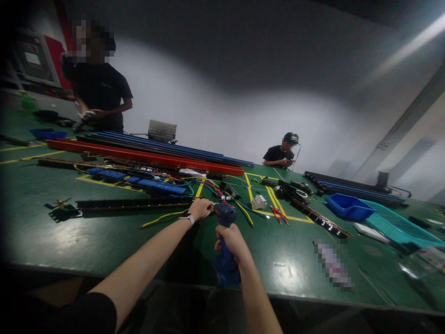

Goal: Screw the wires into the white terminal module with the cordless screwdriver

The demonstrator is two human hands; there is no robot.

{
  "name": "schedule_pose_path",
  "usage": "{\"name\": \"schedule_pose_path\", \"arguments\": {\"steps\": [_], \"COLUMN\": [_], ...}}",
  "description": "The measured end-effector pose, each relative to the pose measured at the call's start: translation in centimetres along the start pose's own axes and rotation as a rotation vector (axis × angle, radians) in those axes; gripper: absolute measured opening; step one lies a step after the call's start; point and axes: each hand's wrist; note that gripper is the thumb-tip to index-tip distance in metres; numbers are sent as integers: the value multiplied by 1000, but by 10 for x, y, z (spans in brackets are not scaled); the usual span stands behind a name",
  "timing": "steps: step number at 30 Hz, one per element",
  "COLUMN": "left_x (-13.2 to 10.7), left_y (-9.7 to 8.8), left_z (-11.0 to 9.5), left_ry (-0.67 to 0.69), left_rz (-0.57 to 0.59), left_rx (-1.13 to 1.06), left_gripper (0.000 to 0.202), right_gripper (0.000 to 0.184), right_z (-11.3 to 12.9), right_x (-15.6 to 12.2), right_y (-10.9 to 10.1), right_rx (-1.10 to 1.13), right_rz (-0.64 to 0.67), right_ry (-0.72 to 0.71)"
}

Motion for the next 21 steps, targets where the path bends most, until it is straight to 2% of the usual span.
{"name": "schedule_pose_path", "arguments": {"steps": [9,21], "left_x": [0,2], "left_y": [-3,4], "left_z": [-1,3], "left_ry": [-5,3], "left_rz": [20,20], "left_rx": [-13,-12], "left_gripper": [38,39], "right_gripper": [22,20], "right_z": [0,0], "right_x": [2,2], "right_y": [0,1], "right_rx": [0,-14], "right_rz": [-11,-21], "right_ry": [10,23]}}
Point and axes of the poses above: each hand's wrist, its own x-axis towards the middle knuckle, its own y-axis out of the palm, z = x × y, and after that the axes turned 9 degrees about y, right-handed
